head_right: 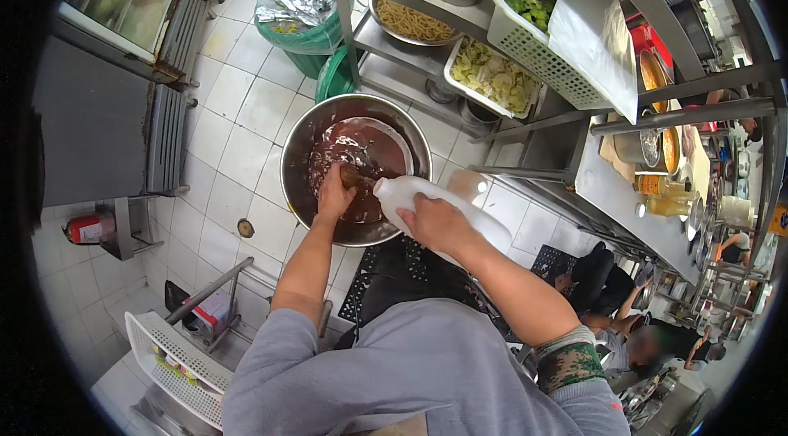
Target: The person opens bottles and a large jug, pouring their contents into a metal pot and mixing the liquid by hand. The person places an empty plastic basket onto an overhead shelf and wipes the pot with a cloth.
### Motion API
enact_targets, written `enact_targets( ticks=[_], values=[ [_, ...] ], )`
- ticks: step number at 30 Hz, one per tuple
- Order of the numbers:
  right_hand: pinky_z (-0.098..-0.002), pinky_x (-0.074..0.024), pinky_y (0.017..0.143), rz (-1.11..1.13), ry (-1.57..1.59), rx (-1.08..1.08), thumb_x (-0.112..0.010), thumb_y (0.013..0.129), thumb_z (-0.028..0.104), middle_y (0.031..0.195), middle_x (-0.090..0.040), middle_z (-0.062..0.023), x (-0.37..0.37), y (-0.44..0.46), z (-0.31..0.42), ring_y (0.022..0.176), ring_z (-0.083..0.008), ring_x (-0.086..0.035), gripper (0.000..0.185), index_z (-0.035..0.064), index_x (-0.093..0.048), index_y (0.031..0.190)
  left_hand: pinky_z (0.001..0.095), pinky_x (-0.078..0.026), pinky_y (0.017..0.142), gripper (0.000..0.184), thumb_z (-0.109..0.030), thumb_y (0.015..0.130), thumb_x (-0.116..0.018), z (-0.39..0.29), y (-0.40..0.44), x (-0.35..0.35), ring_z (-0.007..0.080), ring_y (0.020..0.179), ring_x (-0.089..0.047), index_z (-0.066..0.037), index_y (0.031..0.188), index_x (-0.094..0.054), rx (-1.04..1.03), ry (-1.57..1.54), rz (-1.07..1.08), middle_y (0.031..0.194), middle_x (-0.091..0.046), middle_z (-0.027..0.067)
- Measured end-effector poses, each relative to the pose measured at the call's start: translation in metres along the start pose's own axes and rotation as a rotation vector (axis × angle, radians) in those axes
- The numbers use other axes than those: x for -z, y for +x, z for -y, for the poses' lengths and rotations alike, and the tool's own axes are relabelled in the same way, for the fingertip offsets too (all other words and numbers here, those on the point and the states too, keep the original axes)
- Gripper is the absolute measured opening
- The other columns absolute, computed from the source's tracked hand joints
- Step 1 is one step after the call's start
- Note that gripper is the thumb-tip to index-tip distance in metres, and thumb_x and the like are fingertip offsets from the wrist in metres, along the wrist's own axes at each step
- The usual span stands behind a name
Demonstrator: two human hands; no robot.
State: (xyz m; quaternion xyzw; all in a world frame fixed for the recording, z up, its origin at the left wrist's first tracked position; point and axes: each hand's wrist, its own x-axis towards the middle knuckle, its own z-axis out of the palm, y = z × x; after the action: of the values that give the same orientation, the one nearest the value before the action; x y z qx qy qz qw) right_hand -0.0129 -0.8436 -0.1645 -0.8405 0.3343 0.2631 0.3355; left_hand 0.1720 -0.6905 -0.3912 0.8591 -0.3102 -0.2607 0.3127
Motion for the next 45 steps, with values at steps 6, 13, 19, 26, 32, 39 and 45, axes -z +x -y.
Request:
enact_targets(
  ticks=[6,13,19,26,32,39,45],
  values=[
    [-0.0559,-0.0512,0.079,-0.174,0.097,0.052,-0.053,0.101,0.044,0.087,-0.067,-0.0329,-0.008,-0.014,-0.026,0.087,-0.0505,-0.065,0.051,-0.0067,-0.060,0.105,0.0435,-0.052,0.094,0.072,-0.020,0.065,-0.084,0.026,0.044,0.007,0.0371,0.107,-0.066,-0.001,0.125,-0.048,0.285,-0.228,0.104,0.116,-0.065,0.0221],
    [-0.0542,-0.0511,0.086,-0.085,0.110,-0.021,-0.048,0.102,0.048,0.093,-0.068,-0.0312,-0.008,-0.022,-0.049,0.095,-0.0485,-0.066,0.057,-0.0064,-0.057,0.117,0.0336,-0.050,0.066,0.034,-0.046,0.088,-0.064,0.060,0.067,0.002,0.0192,0.080,-0.065,-0.016,0.105,-0.065,0.748,-1.021,0.268,0.093,-0.068,0.0045],
    [-0.0540,-0.0514,0.086,-0.111,0.115,-0.028,-0.047,0.103,0.049,0.091,-0.068,-0.0312,-0.010,-0.025,-0.065,0.094,-0.0483,-0.066,0.057,-0.0063,-0.057,0.114,0.0353,-0.054,0.068,0.043,-0.053,0.092,-0.055,0.039,0.065,0.005,0.0223,0.083,-0.064,-0.014,0.110,-0.063,0.964,-1.353,0.142,0.098,-0.068,0.0059],
    [-0.0557,-0.0506,0.080,-0.173,0.132,0.031,-0.049,0.103,0.044,0.086,-0.067,-0.0326,-0.007,-0.019,-0.065,0.085,-0.0499,-0.065,0.054,-0.0085,-0.060,0.108,0.0347,-0.058,0.065,0.045,-0.049,0.093,-0.053,0.030,0.057,0.003,0.0259,0.084,-0.069,-0.008,0.109,-0.063,1.058,-1.646,0.113,0.100,-0.068,0.0136],
    [-0.0536,-0.0520,0.087,-0.112,0.093,0.041,-0.046,0.103,0.048,0.095,-0.068,-0.0317,0.000,-0.014,-0.057,0.094,-0.0484,-0.066,0.058,-0.0070,-0.057,0.120,0.0328,-0.059,0.065,0.048,-0.047,0.090,-0.053,0.020,0.051,0.006,0.0263,0.081,-0.068,-0.004,0.107,-0.063,1.036,-1.735,0.133,0.099,-0.069,0.0156],
    [-0.0538,-0.0508,0.087,-0.064,0.087,0.025,-0.046,0.103,0.047,0.096,-0.068,-0.0323,0.004,-0.008,-0.045,0.094,-0.0482,-0.066,0.056,-0.0067,-0.059,0.114,0.0306,-0.058,0.067,0.056,-0.049,0.088,-0.055,0.023,0.041,0.011,0.0254,0.082,-0.067,0.000,0.113,-0.063,1.060,-1.773,0.267,0.100,-0.068,0.0161],
    [-0.0528,-0.0502,0.089,-0.042,0.060,0.032,-0.044,0.103,0.047,0.098,-0.068,-0.0323,-0.001,0.000,-0.042,0.096,-0.0476,-0.065,0.057,-0.0071,-0.059,0.115,0.0313,-0.058,0.067,0.057,-0.050,0.088,-0.057,0.016,0.021,0.009,0.0249,0.084,-0.067,0.000,0.115,-0.062,1.040,-1.724,0.324,0.105,-0.068,0.0161]
  ],
)
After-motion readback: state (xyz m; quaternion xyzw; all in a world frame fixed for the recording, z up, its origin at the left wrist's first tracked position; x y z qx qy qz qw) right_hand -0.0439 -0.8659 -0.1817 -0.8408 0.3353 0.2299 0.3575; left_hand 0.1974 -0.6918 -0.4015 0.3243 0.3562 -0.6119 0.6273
